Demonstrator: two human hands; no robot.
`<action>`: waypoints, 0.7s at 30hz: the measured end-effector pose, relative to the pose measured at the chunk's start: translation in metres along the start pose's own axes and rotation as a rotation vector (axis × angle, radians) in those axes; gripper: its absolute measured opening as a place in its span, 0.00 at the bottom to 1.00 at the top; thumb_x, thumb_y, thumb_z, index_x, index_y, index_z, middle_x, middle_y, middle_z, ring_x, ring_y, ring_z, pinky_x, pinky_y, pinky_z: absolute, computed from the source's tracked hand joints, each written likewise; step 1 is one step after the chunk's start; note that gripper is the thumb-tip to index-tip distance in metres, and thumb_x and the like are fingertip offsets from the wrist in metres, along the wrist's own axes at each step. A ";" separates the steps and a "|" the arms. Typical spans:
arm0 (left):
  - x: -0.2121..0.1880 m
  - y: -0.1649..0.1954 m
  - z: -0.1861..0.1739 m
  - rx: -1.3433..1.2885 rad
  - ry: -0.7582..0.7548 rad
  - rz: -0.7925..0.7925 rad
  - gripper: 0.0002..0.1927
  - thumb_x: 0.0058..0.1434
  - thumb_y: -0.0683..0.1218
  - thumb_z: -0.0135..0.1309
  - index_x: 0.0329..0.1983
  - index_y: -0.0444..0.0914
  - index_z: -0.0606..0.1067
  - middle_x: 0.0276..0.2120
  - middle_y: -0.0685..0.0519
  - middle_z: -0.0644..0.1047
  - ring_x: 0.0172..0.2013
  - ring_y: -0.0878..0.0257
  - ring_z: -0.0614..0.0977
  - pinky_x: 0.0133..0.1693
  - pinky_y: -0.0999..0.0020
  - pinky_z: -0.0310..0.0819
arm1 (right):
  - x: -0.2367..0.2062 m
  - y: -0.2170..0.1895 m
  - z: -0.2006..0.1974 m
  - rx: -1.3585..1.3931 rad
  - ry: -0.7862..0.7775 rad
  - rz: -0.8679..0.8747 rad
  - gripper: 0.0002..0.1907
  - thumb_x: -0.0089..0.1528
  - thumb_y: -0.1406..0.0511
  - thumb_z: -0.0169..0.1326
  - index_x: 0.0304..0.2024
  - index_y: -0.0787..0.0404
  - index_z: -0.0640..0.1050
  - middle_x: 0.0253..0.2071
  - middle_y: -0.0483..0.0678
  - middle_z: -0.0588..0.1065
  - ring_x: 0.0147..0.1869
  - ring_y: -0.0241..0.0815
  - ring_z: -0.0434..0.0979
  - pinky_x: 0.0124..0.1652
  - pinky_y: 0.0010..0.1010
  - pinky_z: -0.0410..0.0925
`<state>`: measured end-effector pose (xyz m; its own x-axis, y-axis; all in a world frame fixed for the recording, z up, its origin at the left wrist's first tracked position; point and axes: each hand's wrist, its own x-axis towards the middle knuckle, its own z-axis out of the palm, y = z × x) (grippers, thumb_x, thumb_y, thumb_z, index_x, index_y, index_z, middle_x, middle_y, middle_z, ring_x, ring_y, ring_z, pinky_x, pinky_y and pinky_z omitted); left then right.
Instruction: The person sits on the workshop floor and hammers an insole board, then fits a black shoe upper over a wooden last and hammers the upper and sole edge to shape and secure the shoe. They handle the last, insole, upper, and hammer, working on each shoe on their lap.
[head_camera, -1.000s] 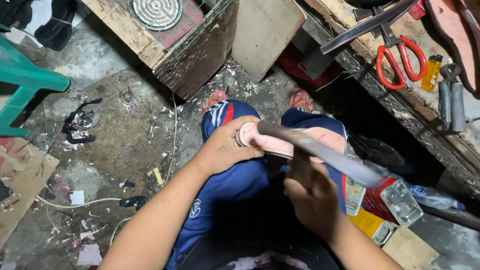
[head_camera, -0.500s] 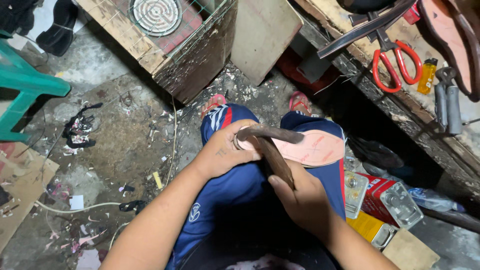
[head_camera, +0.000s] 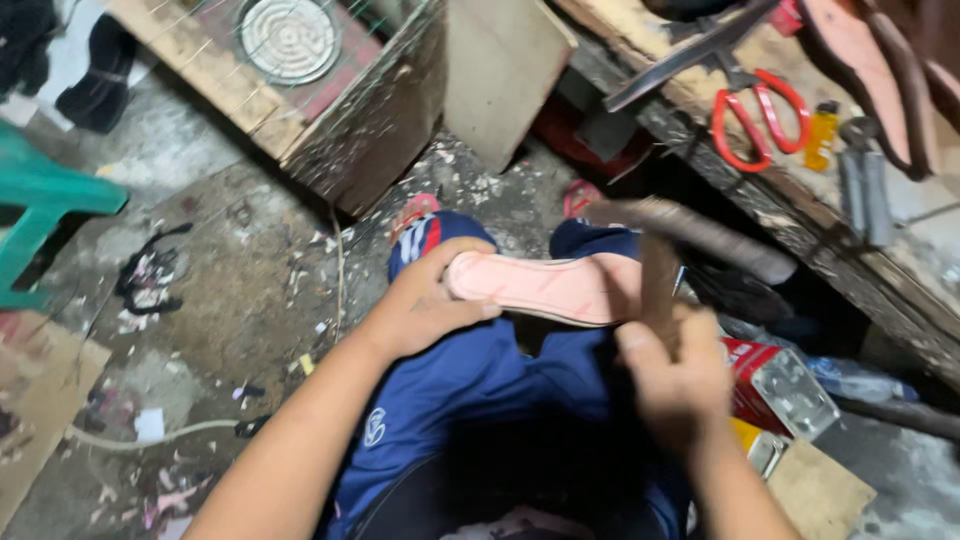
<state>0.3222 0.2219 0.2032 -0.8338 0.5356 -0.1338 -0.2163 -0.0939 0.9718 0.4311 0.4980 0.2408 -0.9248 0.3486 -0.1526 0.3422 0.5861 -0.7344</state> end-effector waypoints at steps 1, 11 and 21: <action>-0.002 0.009 0.000 0.245 0.023 0.003 0.30 0.53 0.45 0.67 0.60 0.38 0.71 0.50 0.53 0.76 0.51 0.63 0.78 0.52 0.66 0.75 | 0.008 0.011 -0.015 -0.018 0.089 0.170 0.19 0.60 0.62 0.60 0.47 0.66 0.73 0.33 0.50 0.78 0.35 0.40 0.78 0.39 0.33 0.71; 0.026 0.057 0.072 1.487 -0.073 0.149 0.31 0.42 0.54 0.67 0.46 0.35 0.73 0.40 0.47 0.74 0.46 0.50 0.75 0.50 0.52 0.67 | 0.093 0.129 -0.147 -0.514 0.582 -0.277 0.22 0.64 0.66 0.66 0.58 0.64 0.74 0.53 0.58 0.76 0.61 0.60 0.76 0.60 0.46 0.67; 0.058 0.040 0.113 1.146 -0.177 0.119 0.50 0.41 0.53 0.72 0.68 0.38 0.64 0.46 0.46 0.77 0.48 0.50 0.79 0.50 0.55 0.70 | 0.150 0.163 -0.157 -0.531 0.637 -0.266 0.24 0.62 0.63 0.69 0.57 0.63 0.76 0.54 0.59 0.74 0.58 0.62 0.75 0.55 0.48 0.68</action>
<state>0.3229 0.3443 0.2559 -0.7157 0.6927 -0.0890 0.5198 0.6135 0.5946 0.3747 0.7606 0.2015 -0.7699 0.4013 0.4962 0.3072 0.9146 -0.2630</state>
